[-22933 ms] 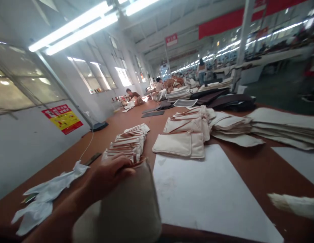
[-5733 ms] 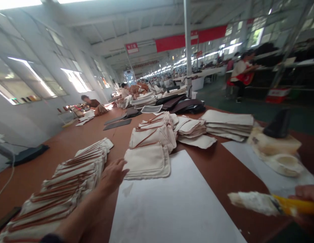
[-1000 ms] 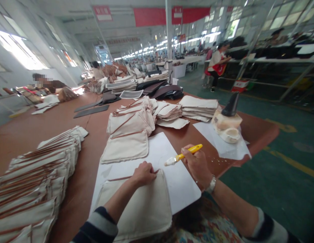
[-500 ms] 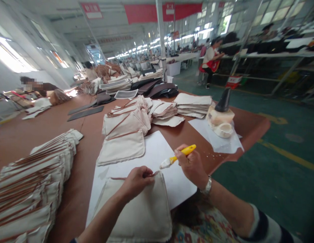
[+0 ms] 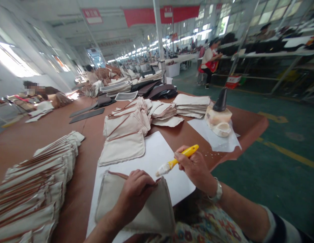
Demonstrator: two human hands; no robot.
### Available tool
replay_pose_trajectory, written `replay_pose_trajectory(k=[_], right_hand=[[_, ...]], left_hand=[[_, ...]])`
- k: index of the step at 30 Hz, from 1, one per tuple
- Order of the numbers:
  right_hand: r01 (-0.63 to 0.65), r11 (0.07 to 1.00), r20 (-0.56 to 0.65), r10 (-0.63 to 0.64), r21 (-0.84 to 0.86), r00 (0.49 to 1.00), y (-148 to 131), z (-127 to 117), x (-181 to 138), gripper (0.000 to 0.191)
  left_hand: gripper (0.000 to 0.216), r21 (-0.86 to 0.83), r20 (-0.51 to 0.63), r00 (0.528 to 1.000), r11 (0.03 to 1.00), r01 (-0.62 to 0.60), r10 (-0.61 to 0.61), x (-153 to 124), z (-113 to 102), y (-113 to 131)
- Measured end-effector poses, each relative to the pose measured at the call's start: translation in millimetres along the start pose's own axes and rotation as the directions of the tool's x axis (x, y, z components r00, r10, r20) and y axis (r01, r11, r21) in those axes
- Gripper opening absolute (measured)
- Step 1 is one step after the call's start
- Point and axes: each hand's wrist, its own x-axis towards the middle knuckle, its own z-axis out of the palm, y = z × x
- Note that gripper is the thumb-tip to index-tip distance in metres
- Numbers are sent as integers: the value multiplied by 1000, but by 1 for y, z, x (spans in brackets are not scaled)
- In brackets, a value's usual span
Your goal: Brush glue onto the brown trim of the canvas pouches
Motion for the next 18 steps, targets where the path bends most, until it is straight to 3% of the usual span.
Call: replay_pose_trajectory(k=[4, 7, 9, 14, 18], right_hand=[[-45, 993, 175, 25, 109, 984, -21, -8, -14, 28], [-16, 997, 86, 9, 79, 996, -31, -16, -16, 26], [12, 998, 33, -14, 60, 999, -33, -15, -16, 26], [-35, 994, 220, 11, 102, 975, -28, -4, -24, 34], [-38, 996, 18, 37, 80, 999, -17, -1, -24, 39]], left_hand=[[13, 89, -40, 984, 981, -172, 176, -4, 0, 2], [16, 116, -41, 980, 975, -188, 194, -3, -1, 3], [17, 125, -46, 982, 977, -175, 182, -4, -2, 4], [18, 92, -97, 992, 993, -70, 79, -13, 1, 0], [17, 91, -196, 980, 994, 54, -36, -19, 11, -9]])
